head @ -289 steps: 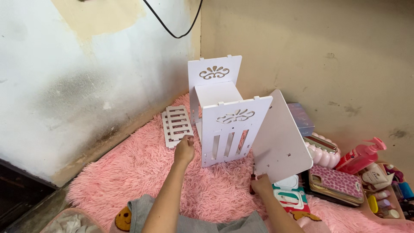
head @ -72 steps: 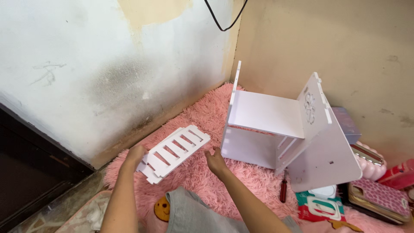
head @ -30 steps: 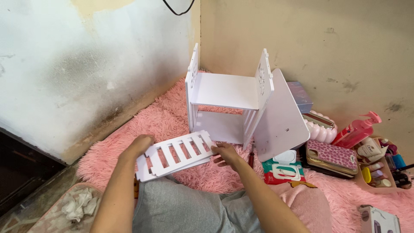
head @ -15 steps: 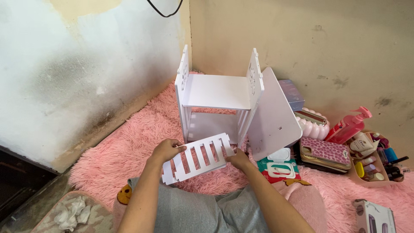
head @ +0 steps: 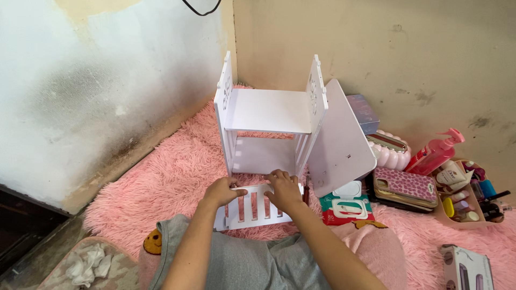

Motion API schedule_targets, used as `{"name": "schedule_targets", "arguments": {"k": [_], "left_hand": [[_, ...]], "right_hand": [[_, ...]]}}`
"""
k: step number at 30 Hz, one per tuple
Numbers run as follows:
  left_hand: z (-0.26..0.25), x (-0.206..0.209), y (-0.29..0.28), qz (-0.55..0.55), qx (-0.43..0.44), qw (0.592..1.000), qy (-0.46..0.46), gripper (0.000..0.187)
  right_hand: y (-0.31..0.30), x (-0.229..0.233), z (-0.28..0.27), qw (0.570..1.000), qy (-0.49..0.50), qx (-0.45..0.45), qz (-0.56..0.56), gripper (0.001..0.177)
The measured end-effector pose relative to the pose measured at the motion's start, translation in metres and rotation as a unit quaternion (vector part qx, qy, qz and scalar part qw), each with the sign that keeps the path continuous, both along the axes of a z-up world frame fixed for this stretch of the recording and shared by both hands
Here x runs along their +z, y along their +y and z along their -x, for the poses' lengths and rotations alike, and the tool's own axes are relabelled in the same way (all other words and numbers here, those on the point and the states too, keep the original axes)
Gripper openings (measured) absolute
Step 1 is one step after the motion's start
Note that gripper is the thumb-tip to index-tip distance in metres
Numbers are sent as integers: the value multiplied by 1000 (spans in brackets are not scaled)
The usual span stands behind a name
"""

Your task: The person assembles a white plastic shelving unit on a pink rug. They align panels, insert screws, and tighten them with a screwdriver, then attach a slatted shelf insert.

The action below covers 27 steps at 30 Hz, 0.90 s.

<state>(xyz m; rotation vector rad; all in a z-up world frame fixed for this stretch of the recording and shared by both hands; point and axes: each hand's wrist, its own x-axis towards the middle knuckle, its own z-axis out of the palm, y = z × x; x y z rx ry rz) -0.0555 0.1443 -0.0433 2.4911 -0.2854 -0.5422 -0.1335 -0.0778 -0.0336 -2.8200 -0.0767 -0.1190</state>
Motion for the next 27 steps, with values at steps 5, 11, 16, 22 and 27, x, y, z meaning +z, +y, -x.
{"name": "schedule_targets", "arguments": {"k": [5,11,16,22,27], "left_hand": [[2,0,-3,5,2,1000,-9,51],[6,-2,-12,-5,9,1000,20,51],[4,-10,-11,-2,14,1000,15,57],[-1,-25,-4,-89,12,995,31,59],[-1,-38,-3,-156,15,987,33,67]], "right_hand": [[-4,-10,0,999,15,10,34,40],[-16,-22,2,993,-62,54,88,28],[-25,-25,3,995,-45,48,71,26],[-50,-8,-5,995,35,21,-94,31],[-65,5,-12,981,50,-4,-188,29]]}}
